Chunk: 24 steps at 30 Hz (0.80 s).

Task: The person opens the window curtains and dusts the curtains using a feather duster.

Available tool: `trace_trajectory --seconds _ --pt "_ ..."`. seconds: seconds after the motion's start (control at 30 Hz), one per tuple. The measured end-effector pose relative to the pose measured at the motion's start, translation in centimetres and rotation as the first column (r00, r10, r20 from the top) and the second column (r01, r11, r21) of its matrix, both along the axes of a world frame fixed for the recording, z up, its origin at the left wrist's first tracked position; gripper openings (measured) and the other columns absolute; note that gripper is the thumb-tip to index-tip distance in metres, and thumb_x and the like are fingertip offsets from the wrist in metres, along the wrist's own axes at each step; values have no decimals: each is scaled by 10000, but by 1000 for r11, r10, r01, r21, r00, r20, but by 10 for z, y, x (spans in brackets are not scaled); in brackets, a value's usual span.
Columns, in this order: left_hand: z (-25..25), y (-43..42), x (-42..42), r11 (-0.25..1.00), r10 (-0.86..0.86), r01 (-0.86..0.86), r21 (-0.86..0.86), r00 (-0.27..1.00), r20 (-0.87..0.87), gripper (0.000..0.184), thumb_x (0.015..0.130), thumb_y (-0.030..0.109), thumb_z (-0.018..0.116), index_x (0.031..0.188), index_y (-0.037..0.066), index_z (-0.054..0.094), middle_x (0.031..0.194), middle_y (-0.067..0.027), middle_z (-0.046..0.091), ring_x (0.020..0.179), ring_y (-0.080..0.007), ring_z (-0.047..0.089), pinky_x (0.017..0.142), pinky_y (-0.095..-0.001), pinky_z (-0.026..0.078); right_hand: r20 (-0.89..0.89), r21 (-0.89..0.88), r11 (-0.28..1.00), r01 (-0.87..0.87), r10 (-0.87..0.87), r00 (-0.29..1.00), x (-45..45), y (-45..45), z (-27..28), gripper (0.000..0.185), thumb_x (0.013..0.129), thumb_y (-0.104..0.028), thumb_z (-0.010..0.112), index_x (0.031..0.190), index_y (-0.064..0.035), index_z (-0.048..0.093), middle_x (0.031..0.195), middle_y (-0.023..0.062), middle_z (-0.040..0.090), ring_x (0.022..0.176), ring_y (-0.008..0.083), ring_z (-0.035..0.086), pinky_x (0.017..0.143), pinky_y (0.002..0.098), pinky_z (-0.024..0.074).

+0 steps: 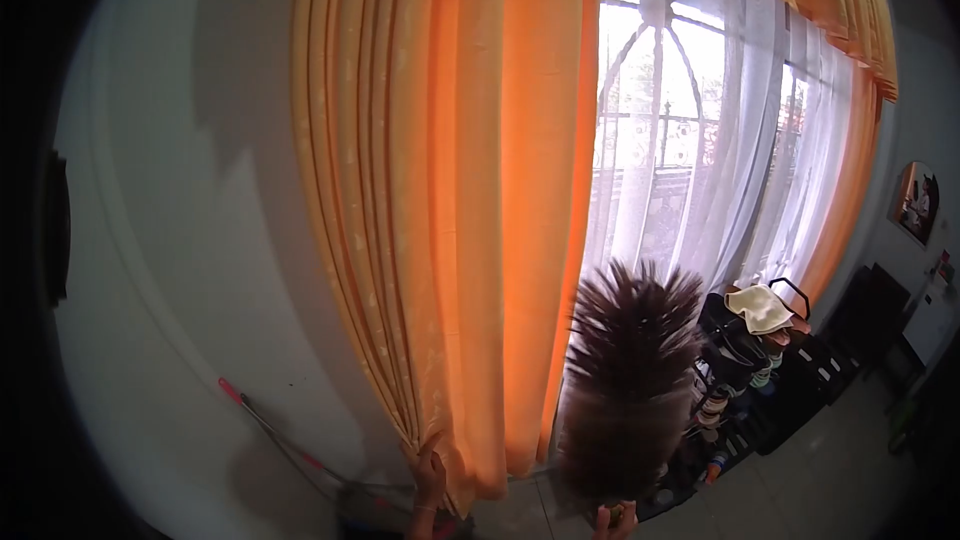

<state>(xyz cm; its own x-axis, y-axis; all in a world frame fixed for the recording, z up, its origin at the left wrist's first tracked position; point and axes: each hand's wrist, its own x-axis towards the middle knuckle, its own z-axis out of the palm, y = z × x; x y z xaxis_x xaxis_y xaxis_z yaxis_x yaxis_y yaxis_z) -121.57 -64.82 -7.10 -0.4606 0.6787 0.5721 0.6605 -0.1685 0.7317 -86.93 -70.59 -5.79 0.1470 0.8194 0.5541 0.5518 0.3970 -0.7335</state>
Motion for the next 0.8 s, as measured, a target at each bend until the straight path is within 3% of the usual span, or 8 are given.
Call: trace_trajectory --seconds 0.03,0.1,0.23,0.43,0.53,0.6,0.7,0.8 --pt "4 1 -1 1000 10 -10 3 1000 -3 368 863 -42 471 1161 97 638 1292 -273 441 1121 -449 507 984 -466 396 -3 3 1000 -10 10 1000 0 14 -18 267 985 -274 543 997 -9 578 738 115 536 628 238 475 587 365 420" --pt "12 3 -2 993 26 -43 -106 987 -157 342 834 -55 471 1070 81 679 1216 -241 508 1115 -431 517 970 -453 419 462 799 602 -1 -612 642 -2 50 -62 333 966 -322 558 1084 -15 608 863 187 653 738 328 619 646 423 481" --pt "21 11 9 999 40 -38 16 990 -136 309 868 -16 461 1065 79 678 1063 -218 583 1087 -404 532 936 -432 443 8 479 840 -253 284 959 -65 76 57 480 864 -49 648 1270 24 403 881 125 631 903 215 643 764 363 526" --pt "0 17 14 989 -92 104 -101 989 112 288 858 -24 501 1031 83 704 1202 -227 521 1145 -410 496 983 -450 415 -421 392 833 -390 540 729 -123 155 265 403 963 -69 572 1321 -15 395 816 32 588 645 38 456 543 212 345" --pt "3 14 19 995 -69 70 -71 997 20 292 860 -34 487 1029 70 700 1195 -222 516 1124 -408 502 971 -443 419 -261 569 756 -323 538 801 -135 204 415 366 982 -149 558 1312 -27 461 849 64 632 627 66 491 539 259 378" --pt "13 7 24 995 -80 81 -54 997 19 297 857 -39 482 1029 70 697 1191 -221 518 1121 -410 502 966 -456 418 -64 741 647 -178 333 941 -137 227 523 386 945 -239 603 1273 -58 512 846 174 648 680 177 621 595 342 464" --pt "0 5 25 996 -75 75 -46 997 3 315 843 -56 473 1032 71 691 1187 -219 520 1116 -416 502 952 -484 417 -16 883 454 -120 284 959 -141 269 678 358 905 -230 658 1218 -120 522 749 56 587 497 124 500 427 288 402" --pt "2 0 24 996 -46 46 -77 999 6 342 822 -73 471 1040 79 685 1176 -218 525 1111 -422 504 938 -507 418 -41 995 -75 61 249 968 -143 264 739 345 907 -247 657 1209 -139 531 742 46 589 499 123 520 427 280 410"
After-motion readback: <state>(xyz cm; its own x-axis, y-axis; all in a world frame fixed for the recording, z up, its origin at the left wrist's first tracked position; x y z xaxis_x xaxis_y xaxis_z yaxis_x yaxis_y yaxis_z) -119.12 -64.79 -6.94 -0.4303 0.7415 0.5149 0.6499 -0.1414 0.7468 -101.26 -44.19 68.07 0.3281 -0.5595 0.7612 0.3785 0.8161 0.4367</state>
